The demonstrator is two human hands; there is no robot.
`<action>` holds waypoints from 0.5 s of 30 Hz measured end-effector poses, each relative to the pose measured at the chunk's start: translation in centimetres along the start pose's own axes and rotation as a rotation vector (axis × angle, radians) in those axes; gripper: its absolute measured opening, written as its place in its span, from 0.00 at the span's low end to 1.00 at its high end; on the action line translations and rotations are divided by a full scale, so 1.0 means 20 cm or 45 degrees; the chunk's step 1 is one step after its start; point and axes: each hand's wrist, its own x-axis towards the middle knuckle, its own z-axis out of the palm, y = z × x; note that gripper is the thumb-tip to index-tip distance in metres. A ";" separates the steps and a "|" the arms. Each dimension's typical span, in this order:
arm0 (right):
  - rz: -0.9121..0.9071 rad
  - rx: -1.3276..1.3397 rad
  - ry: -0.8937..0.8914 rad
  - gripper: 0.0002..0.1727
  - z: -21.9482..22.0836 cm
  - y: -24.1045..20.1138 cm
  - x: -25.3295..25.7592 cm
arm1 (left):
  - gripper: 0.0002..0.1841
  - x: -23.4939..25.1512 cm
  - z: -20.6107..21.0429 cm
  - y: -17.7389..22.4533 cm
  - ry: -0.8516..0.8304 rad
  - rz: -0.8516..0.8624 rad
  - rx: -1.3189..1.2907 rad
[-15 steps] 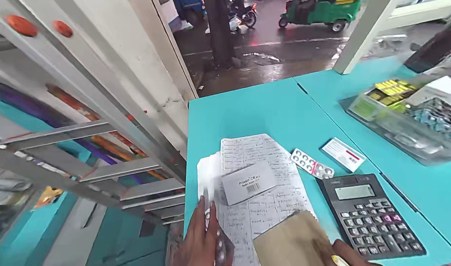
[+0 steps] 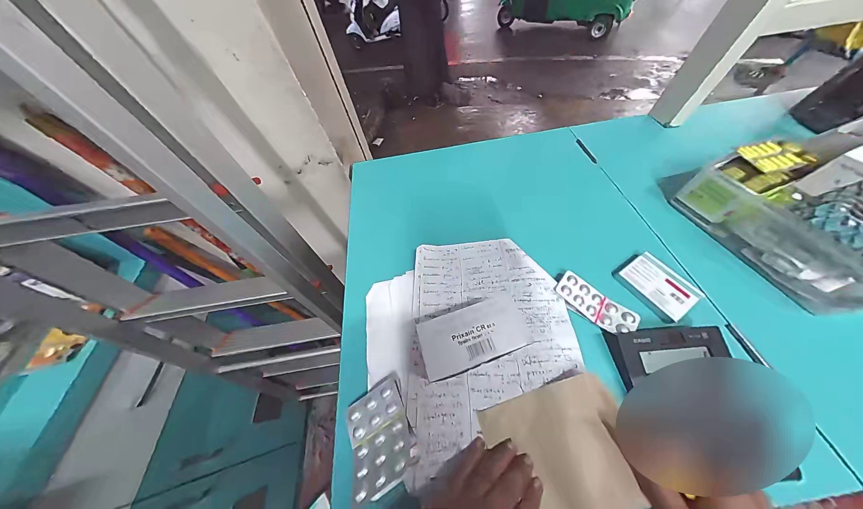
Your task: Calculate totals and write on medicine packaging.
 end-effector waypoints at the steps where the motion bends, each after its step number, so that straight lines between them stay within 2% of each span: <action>1: -0.005 0.089 0.035 0.19 -0.03 0.02 0.00 | 0.23 0.01 0.02 -0.01 -0.005 -0.025 -0.005; 3: -0.051 0.424 0.199 0.18 -0.08 0.09 -0.01 | 0.21 0.01 0.04 0.00 -0.005 -0.047 -0.006; 5: -0.082 0.936 0.299 0.19 -0.10 0.15 0.02 | 0.21 0.02 0.06 0.02 0.005 -0.045 0.008; 7: -0.173 1.320 0.176 0.25 -0.13 0.20 0.08 | 0.20 0.04 0.08 0.05 0.026 -0.034 0.050; 10: -0.164 1.378 0.010 0.39 -0.08 0.19 0.10 | 0.22 0.05 0.12 0.09 0.048 -0.030 0.055; 11: -0.142 1.391 -0.017 0.40 -0.05 0.16 0.08 | 0.22 0.04 0.13 0.10 0.065 -0.040 0.019; 13: -0.185 1.337 -0.051 0.31 0.03 0.10 0.06 | 0.22 0.03 0.14 0.11 0.084 -0.061 -0.043; 15: -0.242 1.193 -0.064 0.09 0.12 0.03 0.07 | 0.22 0.02 0.12 0.09 0.100 -0.050 -0.047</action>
